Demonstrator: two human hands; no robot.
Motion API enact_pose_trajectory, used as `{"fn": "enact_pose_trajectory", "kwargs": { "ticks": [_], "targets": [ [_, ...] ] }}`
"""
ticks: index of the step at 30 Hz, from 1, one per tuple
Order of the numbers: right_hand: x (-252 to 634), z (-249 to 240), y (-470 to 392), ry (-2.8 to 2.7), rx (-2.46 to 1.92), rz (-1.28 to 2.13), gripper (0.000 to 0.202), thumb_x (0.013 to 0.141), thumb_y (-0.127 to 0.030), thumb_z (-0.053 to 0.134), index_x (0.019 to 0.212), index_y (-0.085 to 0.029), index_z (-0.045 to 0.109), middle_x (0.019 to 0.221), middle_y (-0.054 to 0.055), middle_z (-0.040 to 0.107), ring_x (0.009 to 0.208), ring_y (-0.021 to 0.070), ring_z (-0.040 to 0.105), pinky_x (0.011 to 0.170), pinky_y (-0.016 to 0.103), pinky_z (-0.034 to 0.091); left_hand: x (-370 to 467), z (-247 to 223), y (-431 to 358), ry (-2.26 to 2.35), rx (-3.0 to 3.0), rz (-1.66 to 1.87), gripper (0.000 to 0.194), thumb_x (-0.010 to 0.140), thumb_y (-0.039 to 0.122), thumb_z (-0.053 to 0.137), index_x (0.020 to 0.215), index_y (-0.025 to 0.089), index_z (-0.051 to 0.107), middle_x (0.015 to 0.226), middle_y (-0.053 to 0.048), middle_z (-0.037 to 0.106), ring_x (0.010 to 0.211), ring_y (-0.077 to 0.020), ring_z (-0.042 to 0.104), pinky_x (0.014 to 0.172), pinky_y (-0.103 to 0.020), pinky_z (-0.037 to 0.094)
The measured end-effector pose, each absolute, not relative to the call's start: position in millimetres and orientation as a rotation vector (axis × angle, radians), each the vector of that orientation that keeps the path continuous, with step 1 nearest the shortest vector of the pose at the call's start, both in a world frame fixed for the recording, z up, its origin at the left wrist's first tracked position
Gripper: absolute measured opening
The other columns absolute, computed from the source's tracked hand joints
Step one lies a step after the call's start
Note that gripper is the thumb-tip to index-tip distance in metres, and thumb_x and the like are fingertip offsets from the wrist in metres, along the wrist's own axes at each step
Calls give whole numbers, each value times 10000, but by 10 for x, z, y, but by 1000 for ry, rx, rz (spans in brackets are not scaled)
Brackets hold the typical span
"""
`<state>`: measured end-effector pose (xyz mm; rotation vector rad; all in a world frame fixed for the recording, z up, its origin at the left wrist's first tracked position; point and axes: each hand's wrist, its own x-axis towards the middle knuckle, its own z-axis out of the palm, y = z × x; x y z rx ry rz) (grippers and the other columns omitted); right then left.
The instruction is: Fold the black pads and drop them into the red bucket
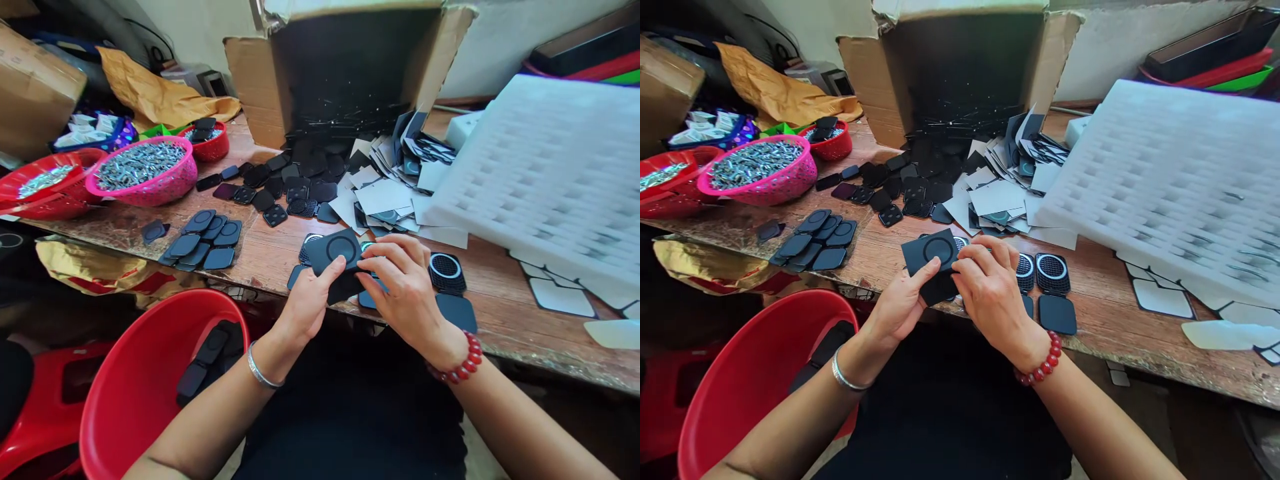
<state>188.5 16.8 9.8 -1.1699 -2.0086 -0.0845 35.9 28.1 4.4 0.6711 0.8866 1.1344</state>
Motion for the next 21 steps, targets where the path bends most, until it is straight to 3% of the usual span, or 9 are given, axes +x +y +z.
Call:
{"fn": "enact_pose_trajectory", "kwargs": {
  "ticks": [5, 11, 17, 21],
  "targets": [
    [1855, 43, 152, -2008, -1163, -140, 128, 913, -119, 562, 834, -209, 607, 1017, 68, 633, 1084, 256, 513, 936, 431, 390, 389, 55, 283, 904, 547, 1105, 244, 704, 307, 819, 861, 142, 729, 837, -24, 751, 765, -165, 678, 845, -323, 529],
    [1867, -24, 187, -1974, -1191, -219, 271, 904, -104, 567, 1134, -240, 611, 1204, 104, 592, 1222, 302, 481, 974, 498, 395, 336, 132, 343, 913, 377, 995, 110, 866, 201, 646, 893, 128, 724, 794, -44, 750, 715, -154, 687, 782, -306, 558],
    [1894, -159, 140, -1955, -1070, -380, 237, 858, -60, 608, 980, -262, 628, 1131, 66, 618, 1155, 269, 522, 946, 471, 428, 306, 135, 401, 890, 250, 902, 224, 935, 143, 508, 874, 94, 718, 788, -90, 752, 826, -201, 720, 868, -345, 553],
    [1906, -208, 108, -2061, -1016, -398, 243, 853, -38, 585, 954, -256, 624, 1143, 67, 614, 1136, 256, 520, 940, 477, 444, 296, 16, 410, 835, 170, 853, 157, 899, 162, 570, 887, 89, 709, 827, -113, 757, 864, -238, 728, 892, -378, 549]
  ]
}}
